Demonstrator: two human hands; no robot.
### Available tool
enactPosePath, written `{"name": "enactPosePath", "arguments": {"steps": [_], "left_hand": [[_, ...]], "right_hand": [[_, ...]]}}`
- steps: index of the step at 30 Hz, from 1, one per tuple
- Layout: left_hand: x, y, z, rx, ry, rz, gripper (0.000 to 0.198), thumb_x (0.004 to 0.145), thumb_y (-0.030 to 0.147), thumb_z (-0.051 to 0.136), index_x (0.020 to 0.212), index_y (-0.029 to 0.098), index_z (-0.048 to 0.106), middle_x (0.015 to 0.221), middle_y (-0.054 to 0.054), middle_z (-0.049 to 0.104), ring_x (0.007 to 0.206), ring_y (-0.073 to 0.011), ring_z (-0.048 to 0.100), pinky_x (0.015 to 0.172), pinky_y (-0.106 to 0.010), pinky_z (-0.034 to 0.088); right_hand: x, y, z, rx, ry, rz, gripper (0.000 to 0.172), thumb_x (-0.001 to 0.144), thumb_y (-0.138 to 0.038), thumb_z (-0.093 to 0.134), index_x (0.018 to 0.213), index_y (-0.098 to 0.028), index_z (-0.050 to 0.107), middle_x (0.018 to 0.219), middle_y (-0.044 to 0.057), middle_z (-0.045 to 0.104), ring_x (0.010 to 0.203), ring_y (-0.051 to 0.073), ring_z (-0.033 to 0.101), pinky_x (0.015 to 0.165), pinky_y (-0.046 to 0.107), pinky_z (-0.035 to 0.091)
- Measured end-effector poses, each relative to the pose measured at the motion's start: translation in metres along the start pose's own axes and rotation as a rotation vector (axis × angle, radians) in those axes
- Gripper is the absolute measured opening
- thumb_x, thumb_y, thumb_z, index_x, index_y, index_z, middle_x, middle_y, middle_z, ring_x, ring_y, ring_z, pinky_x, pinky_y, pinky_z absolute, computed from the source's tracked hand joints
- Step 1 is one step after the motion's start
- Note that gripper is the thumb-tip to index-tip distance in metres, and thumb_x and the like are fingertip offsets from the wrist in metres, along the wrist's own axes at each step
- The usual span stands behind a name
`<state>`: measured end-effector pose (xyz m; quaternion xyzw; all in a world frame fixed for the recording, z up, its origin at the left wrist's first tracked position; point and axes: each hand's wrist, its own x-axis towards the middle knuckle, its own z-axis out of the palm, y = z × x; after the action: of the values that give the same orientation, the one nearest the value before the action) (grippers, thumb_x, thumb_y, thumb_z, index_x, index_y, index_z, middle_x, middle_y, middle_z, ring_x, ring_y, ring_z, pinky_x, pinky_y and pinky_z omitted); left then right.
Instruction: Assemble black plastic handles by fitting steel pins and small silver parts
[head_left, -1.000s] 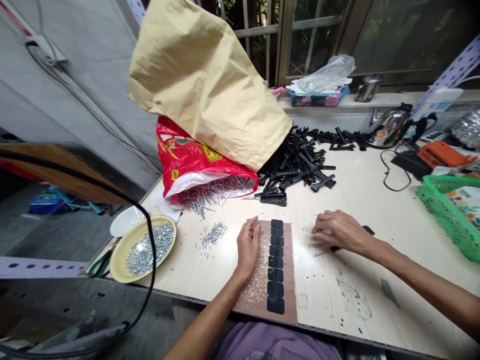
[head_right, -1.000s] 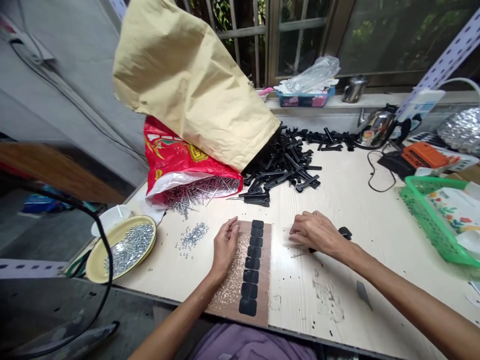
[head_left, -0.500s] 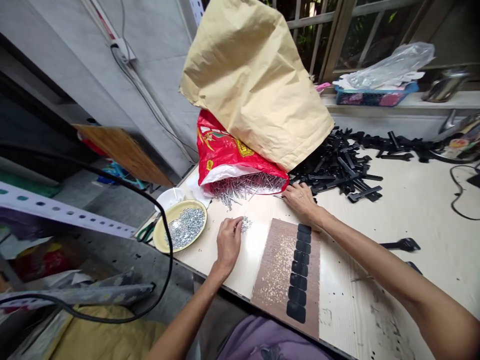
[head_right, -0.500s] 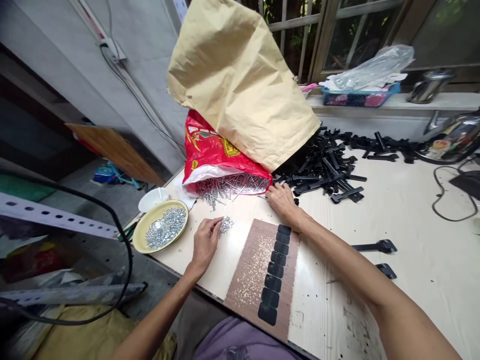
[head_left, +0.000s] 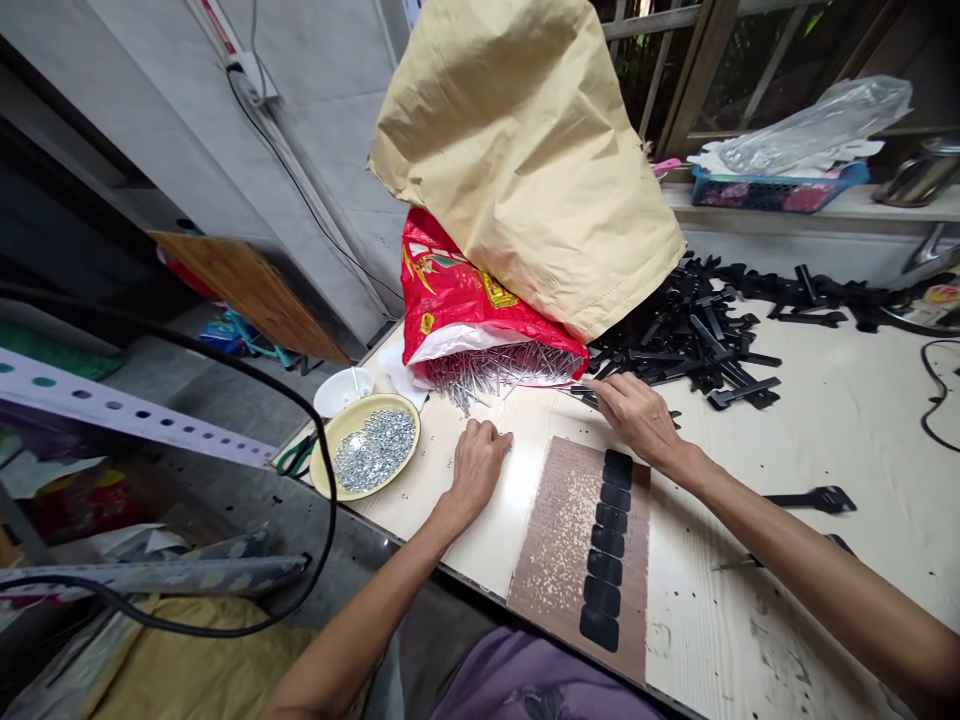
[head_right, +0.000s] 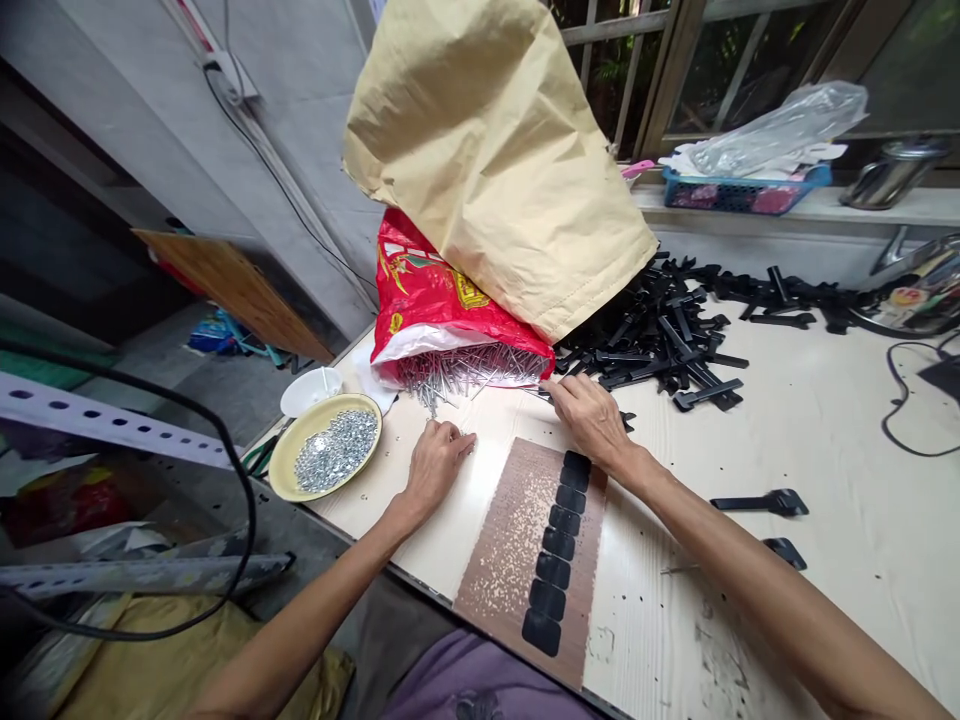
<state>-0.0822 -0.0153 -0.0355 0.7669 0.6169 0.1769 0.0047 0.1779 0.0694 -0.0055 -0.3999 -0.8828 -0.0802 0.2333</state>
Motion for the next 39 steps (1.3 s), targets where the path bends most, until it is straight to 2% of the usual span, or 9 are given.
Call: {"name": "enactPosePath", "arguments": {"steps": [6,10,13,17,19,21,25,39], "left_hand": [[0.002,0.0,0.004,0.105,-0.104,0.117,0.016,0.088,0.02,0.05,0.082,0.019,0.065,0.083,-0.007,0.057,0.085,-0.0228,0.042,0.07,-0.035,0.035],[0.006,-0.001,0.004,-0.002,-0.068,0.038,0.015,0.088,0.018,0.049,0.08,0.016,0.063,0.084,-0.009,0.058,0.087,-0.0234,0.046,0.074,-0.036,0.037],[0.007,0.003,0.001,-0.369,0.011,-0.146,0.013,0.087,0.022,0.051,0.08,0.016,0.06,0.082,-0.007,0.06,0.083,-0.021,0.051,0.075,-0.035,0.039],[0.005,0.024,-0.005,-1.092,0.041,-0.431,0.021,0.085,0.036,0.054,0.088,0.015,0.058,0.082,-0.004,0.062,0.072,-0.0149,0.057,0.069,-0.03,0.045],[0.005,0.037,-0.008,-1.322,0.064,-0.487,0.025,0.081,0.038,0.06,0.089,0.014,0.058,0.08,-0.004,0.062,0.07,-0.013,0.058,0.07,-0.028,0.047],[0.006,0.047,-0.012,-1.444,0.092,-0.514,0.026,0.078,0.037,0.064,0.088,0.013,0.059,0.075,-0.003,0.062,0.068,-0.0118,0.058,0.071,-0.027,0.047],[0.008,0.055,-0.016,-1.524,0.093,-0.533,0.026,0.075,0.033,0.068,0.086,0.011,0.061,0.073,-0.003,0.062,0.067,-0.0107,0.058,0.07,-0.025,0.047],[0.008,0.068,-0.014,-1.458,0.14,-0.516,0.026,0.077,0.036,0.066,0.086,0.012,0.062,0.076,-0.003,0.062,0.069,-0.011,0.057,0.07,-0.026,0.047]], "right_hand": [[-0.023,-0.028,-0.015,0.158,0.031,0.081,0.026,0.094,-0.022,0.042,0.109,-0.018,0.063,0.091,0.007,0.063,0.086,0.019,0.054,0.075,0.03,0.043],[-0.027,-0.051,-0.018,0.32,0.031,0.17,0.024,0.094,-0.027,0.043,0.105,-0.02,0.063,0.093,0.006,0.061,0.087,0.017,0.056,0.075,0.028,0.046],[-0.028,-0.067,-0.019,0.424,0.012,0.189,0.025,0.095,-0.027,0.042,0.108,-0.022,0.063,0.092,0.005,0.058,0.083,0.016,0.057,0.071,0.027,0.048],[-0.026,-0.085,-0.019,0.453,-0.042,0.173,0.029,0.095,-0.026,0.042,0.118,-0.024,0.059,0.088,0.004,0.056,0.078,0.014,0.055,0.066,0.024,0.047],[-0.026,-0.09,-0.019,0.424,-0.057,0.181,0.029,0.094,-0.024,0.043,0.119,-0.026,0.059,0.087,0.003,0.055,0.077,0.013,0.055,0.064,0.023,0.045],[-0.026,-0.092,-0.02,0.39,-0.064,0.197,0.03,0.094,-0.023,0.044,0.118,-0.027,0.06,0.087,0.003,0.055,0.077,0.013,0.054,0.061,0.022,0.043],[-0.028,-0.092,-0.023,0.351,-0.058,0.228,0.029,0.093,-0.023,0.045,0.117,-0.027,0.06,0.088,0.003,0.054,0.076,0.012,0.054,0.059,0.021,0.041],[-0.033,-0.091,-0.031,0.285,-0.002,0.268,0.027,0.095,-0.027,0.043,0.114,-0.026,0.062,0.088,0.003,0.056,0.077,0.011,0.054,0.06,0.02,0.039]]}}
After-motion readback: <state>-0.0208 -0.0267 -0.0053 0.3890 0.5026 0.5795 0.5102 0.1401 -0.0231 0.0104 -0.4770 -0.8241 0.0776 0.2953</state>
